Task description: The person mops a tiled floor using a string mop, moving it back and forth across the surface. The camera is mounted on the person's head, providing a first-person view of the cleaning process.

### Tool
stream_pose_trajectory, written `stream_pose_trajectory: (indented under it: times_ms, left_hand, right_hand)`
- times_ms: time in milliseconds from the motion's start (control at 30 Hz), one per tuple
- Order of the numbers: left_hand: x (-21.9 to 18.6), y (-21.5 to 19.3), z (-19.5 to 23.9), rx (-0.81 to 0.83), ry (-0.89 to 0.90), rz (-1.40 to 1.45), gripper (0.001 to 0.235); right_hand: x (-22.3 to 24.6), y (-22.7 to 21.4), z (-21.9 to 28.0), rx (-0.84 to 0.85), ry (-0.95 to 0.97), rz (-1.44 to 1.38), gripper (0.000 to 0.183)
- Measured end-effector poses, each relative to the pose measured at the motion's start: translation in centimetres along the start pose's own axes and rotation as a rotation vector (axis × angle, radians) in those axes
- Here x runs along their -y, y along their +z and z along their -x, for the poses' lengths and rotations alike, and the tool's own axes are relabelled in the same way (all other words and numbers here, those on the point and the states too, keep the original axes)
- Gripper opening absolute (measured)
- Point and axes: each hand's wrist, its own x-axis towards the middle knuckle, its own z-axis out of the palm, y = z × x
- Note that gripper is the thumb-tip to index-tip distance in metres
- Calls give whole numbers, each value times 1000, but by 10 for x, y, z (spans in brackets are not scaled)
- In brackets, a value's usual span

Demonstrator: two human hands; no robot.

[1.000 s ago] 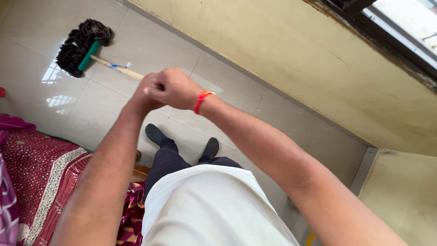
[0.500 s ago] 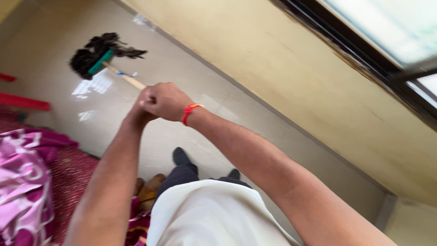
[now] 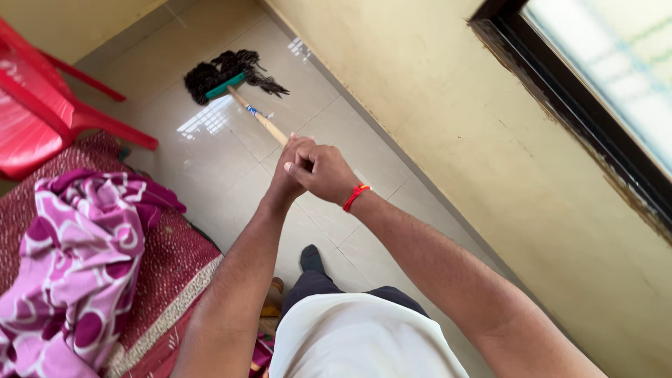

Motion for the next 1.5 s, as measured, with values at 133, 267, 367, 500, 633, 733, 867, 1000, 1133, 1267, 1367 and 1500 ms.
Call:
stream_pose_trajectory:
  times_ms: [133, 267, 367, 500, 633, 733, 867, 1000, 1133, 1267, 1367, 1500]
  left_hand:
    - [-24, -12, 0, -127, -147, -4, 21]
    - [-46, -18, 11, -179, -96, 45, 24]
    - [-69, -4, 30, -180, -130, 73, 23]
    - [-116, 32, 61, -175, -157, 95, 20]
    - [-166, 79, 74, -155, -119, 52, 18]
    - [-201, 115, 78, -103, -23, -18, 19]
    - [-257, 152, 97, -37, -166, 94, 25]
    - [-282, 168, 97, -10, -160, 88, 18]
    - [-307, 178, 140, -77, -262, -36, 28]
    - [-327, 155, 166, -162, -269, -99, 33]
    - [-346, 138, 180, -261, -186, -124, 38]
    - [-379, 117, 195, -273, -146, -149, 39]
  right_hand:
    - [13, -5, 7, 78, -137, -100, 34]
    - [36, -7, 16, 167, -245, 82, 37]
    - [45, -16, 50, 209, -333, 131, 32]
    - [40, -46, 107, 287, -487, 113, 31]
    - [15, -86, 166, 328, -424, 96, 30]
    - [-10, -113, 207, 305, -297, 103, 37]
    - [-39, -135, 264, 342, -293, 92, 38]
    - [-57, -155, 291, 255, -330, -20, 26]
    - [-72, -163, 296, 123, 84, -224, 25]
    - [-79, -155, 293, 180, -169, 204, 20]
    - [-83, -127, 294, 347, -192, 466, 43]
    - [-88, -78, 295, 441, -388, 473, 69]
